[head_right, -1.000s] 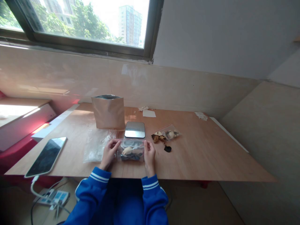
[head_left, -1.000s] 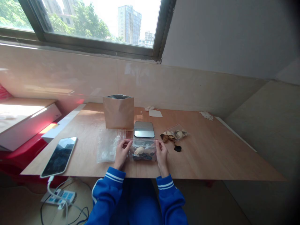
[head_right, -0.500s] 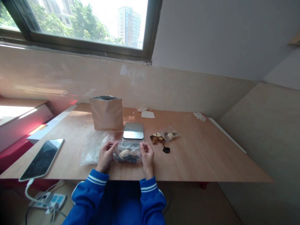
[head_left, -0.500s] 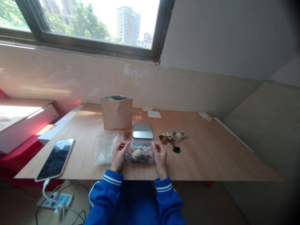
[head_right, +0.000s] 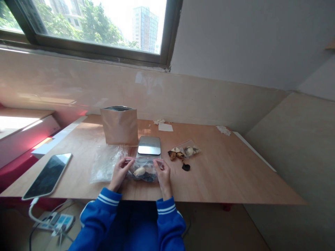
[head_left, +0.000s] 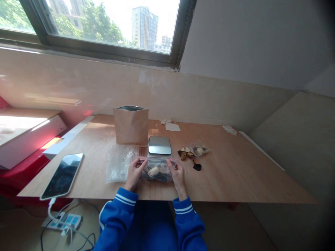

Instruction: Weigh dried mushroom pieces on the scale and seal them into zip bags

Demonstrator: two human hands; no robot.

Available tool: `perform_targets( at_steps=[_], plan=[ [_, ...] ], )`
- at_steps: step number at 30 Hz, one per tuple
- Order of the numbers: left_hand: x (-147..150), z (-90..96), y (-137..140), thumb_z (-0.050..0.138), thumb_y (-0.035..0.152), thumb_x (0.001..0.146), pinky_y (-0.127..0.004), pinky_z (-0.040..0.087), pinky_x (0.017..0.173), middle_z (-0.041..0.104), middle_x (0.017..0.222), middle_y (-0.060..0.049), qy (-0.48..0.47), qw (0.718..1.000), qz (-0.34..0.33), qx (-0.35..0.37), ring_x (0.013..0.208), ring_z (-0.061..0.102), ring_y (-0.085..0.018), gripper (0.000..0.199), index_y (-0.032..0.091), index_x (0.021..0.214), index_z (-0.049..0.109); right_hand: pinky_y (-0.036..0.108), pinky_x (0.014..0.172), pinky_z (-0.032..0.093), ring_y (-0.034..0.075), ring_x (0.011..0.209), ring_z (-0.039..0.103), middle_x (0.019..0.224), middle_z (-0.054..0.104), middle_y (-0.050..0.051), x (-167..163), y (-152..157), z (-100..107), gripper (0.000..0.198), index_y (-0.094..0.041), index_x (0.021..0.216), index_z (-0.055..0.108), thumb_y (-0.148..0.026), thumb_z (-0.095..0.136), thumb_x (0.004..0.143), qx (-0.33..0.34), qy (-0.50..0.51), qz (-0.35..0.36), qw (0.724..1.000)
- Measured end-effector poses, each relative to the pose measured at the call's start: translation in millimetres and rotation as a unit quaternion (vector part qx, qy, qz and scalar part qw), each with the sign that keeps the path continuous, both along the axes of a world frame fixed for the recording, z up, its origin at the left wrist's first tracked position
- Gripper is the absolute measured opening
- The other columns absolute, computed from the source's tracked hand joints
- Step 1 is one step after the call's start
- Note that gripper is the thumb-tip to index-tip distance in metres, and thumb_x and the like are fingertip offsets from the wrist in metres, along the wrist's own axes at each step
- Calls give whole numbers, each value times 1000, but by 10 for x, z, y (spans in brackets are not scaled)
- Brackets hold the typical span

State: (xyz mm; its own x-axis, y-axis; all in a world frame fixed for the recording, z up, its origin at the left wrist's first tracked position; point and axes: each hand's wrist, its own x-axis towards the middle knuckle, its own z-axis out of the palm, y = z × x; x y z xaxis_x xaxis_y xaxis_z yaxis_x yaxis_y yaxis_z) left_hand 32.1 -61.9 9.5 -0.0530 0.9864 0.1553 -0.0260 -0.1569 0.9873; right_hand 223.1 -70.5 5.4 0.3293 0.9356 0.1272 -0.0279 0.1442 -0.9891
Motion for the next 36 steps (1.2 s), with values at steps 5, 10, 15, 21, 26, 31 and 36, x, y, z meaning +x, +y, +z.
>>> perform_targets(
  at_steps=[5, 10, 15, 21, 26, 31, 36],
  plan=[
    [1, -51, 9, 68, 42, 79, -22, 45, 60, 69, 80, -3, 13, 1000, 12, 6, 66, 60, -13, 29, 15, 89, 68, 25, 54, 49, 18, 65, 64, 71, 70, 3, 19, -12, -11, 37, -15, 84, 71, -51, 72, 72, 15, -6, 7, 1000],
    [9, -40, 3, 67, 42, 80, -22, 47, 61, 68, 81, -3, -3, 1000, 17, 7, 68, 60, -13, 29, 15, 90, 68, 26, 57, 51, 17, 67, 65, 71, 69, 3, -1, -8, 9, 35, -16, 82, 69, -50, 72, 72, 21, -2, 14, 1000],
    [23, 16, -15, 71, 42, 77, -21, 46, 59, 68, 79, -4, -8, 1000, -9, 3, 68, 59, -13, 29, 15, 87, 70, 31, 70, 55, 20, 77, 68, 83, 73, 7, -55, 11, 10, 34, -15, 82, 69, -46, 76, 69, 19, 18, 29, 999],
    [38, 0, -20, 72, 41, 75, -22, 46, 58, 68, 75, -4, -11, 1000, -3, -6, 65, 58, -13, 29, 14, 86, 71, 32, 74, 54, 20, 77, 68, 80, 73, 5, -59, 1, 5, 29, -16, 79, 70, -44, 74, 72, 28, -10, 48, 998],
    [46, 22, -37, 72, 43, 75, -22, 44, 55, 68, 73, -3, 0, 1000, 16, -10, 63, 58, -13, 31, 15, 86, 71, 32, 72, 53, 20, 76, 67, 79, 71, 5, -52, -3, -15, 27, -17, 80, 69, -43, 71, 76, 34, -39, 48, 997],
    [48, 35, -41, 72, 40, 76, -24, 47, 63, 69, 77, -3, 13, 999, 23, 32, 69, 61, -14, 25, 16, 84, 71, 39, 89, 49, 23, 99, 62, 101, 68, 9, -34, -80, 202, 25, -19, 98, 67, -39, 61, 86, 119, -208, -5, 971],
    [42, -8, -23, 73, 36, 75, -27, 50, 71, 70, 79, -4, 6, 998, 16, 67, 75, 63, -17, 19, 18, 79, 72, 45, 103, 32, 25, 108, 55, 107, 68, 7, -190, -152, 619, 15, -25, 100, 69, -31, 62, 88, 134, -512, 41, 848]
  ],
)
